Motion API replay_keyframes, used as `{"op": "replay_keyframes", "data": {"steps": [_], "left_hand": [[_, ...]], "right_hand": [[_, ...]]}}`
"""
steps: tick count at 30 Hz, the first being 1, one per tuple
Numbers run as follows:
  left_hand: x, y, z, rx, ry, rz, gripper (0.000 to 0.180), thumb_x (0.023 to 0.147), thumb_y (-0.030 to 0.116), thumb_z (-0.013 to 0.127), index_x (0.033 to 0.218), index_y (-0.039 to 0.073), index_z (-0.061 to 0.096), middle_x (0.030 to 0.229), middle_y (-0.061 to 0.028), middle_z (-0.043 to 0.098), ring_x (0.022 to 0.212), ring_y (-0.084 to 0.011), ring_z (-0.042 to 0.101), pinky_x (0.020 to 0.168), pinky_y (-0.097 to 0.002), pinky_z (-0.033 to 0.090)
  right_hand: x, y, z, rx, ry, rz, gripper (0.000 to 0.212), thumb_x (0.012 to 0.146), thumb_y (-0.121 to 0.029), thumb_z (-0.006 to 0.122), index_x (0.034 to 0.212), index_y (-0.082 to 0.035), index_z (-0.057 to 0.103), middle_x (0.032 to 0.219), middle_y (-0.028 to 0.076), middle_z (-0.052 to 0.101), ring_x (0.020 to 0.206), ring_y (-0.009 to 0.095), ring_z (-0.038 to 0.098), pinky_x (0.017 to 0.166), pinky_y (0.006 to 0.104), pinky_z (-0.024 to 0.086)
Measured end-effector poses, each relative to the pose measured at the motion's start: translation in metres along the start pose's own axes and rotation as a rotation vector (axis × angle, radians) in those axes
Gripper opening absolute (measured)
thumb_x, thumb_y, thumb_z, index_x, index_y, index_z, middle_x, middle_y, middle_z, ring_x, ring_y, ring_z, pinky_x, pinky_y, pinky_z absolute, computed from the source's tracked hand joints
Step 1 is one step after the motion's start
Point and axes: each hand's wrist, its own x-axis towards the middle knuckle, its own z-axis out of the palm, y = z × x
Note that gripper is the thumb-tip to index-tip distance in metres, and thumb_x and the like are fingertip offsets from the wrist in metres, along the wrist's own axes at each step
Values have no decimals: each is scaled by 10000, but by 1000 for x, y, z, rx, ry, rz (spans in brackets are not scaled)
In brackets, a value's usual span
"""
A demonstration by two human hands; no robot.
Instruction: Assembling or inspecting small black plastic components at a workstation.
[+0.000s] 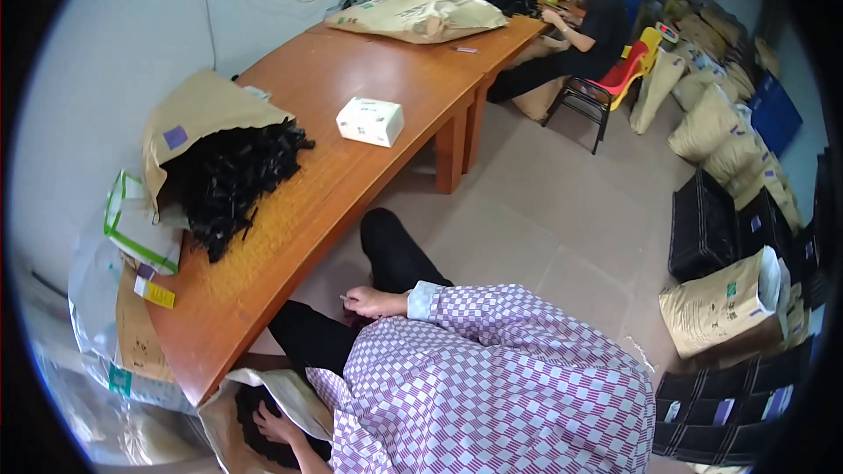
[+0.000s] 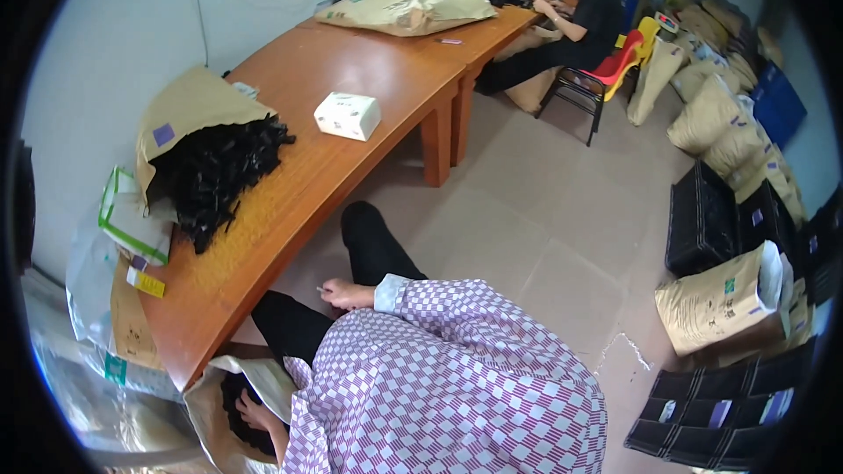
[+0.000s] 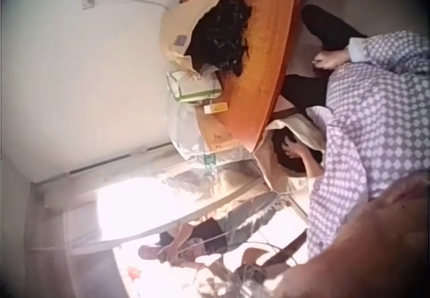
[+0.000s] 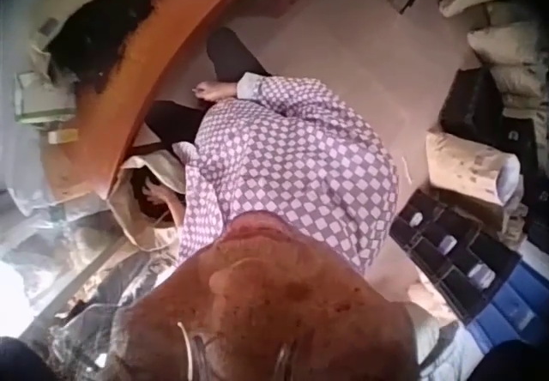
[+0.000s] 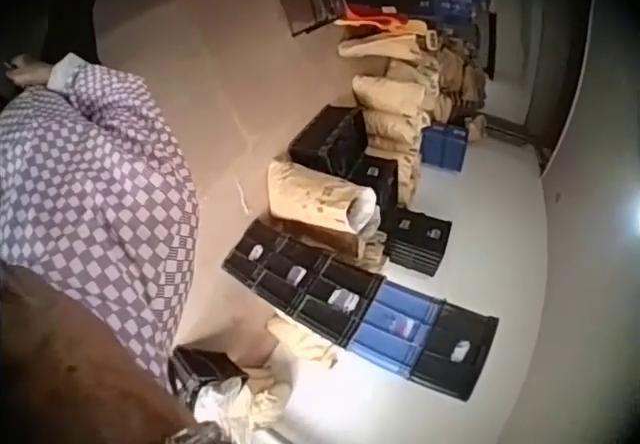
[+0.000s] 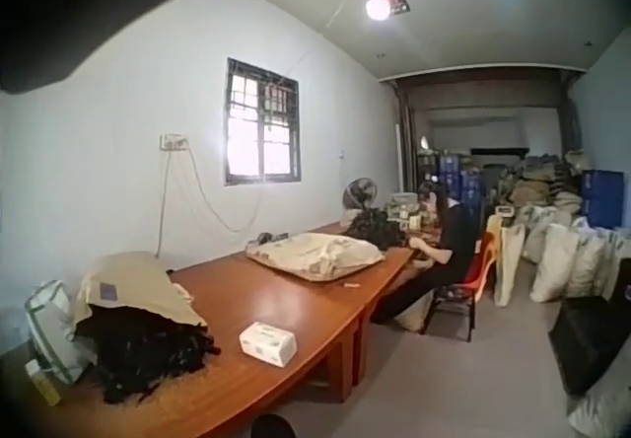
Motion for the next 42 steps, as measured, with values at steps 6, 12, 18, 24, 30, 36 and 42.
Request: {"op": "replay_keyframes", "data": {"steps": [6, 12, 18, 24, 30, 36, 42], "left_hand": [[6, 3, 7, -40, 42, -13, 405, 819, 362, 631, 1198, 262, 531, 1317, -21, 431, 1128, -309, 472, 856, -470, 438], [14, 1, 14, -30, 21, -21, 384, 836, 374, 607, 1195, 263, 529, 1316, -9, 425, 1137, -299, 468, 853, -465, 443], [15, 1, 14, -17, 13, -38, 384, 841, 390, 595, 1198, 267, 526, 1311, -4, 426, 1147, -296, 461, 862, -461, 440], [14, 3, 13, -12, 7, -40, 388, 840, 397, 595, 1199, 267, 527, 1313, 0, 426, 1150, -293, 460, 864, -467, 437], [11, 4, 10, -25, -14, -48, 389, 841, 387, 592, 1203, 264, 521, 1320, -1, 420, 1157, -293, 454, 873, -473, 429], [12, 6, 5, -51, -13, -45, 376, 836, 326, 612, 1195, 257, 523, 1323, 0, 418, 1163, -285, 451, 884, -472, 424], [15, 6, 7, -55, -30, -56, 384, 832, 293, 623, 1201, 264, 524, 1323, 7, 418, 1169, -281, 449, 892, -457, 427]], "right_hand": [[-1, -6, 4, -287, -11, -267, 310, 913, -263, 504, 891, 34, 590, 800, 185, 643, 743, 291, 632, 666, 396, 477], [4, -2, 6, -344, -25, -355, 304, 904, -258, 508, 900, 36, 587, 771, 185, 629, 720, 294, 621, 659, 405, 469], [-3, -9, 1, -279, -95, -280, 324, 903, -270, 514, 829, 33, 604, 737, 165, 629, 677, 270, 615, 632, 394, 469], [-7, -5, 3, -260, -83, -327, 343, 931, -276, 490, 860, 30, 625, 780, 157, 651, 724, 261, 630, 676, 372, 488], [-5, 5, -3, -277, -51, -288, 358, 936, -283, 476, 858, 28, 635, 802, 174, 655, 751, 297, 636, 698, 390, 485], [-4, 15, -10, -361, 51, -362, 315, 888, -259, 514, 860, 38, 615, 800, 235, 623, 748, 365, 619, 668, 437, 468], [-4, 12, -10, -366, 94, -401, 303, 882, -249, 521, 867, 43, 599, 782, 244, 609, 721, 374, 606, 655, 447, 457]]}}
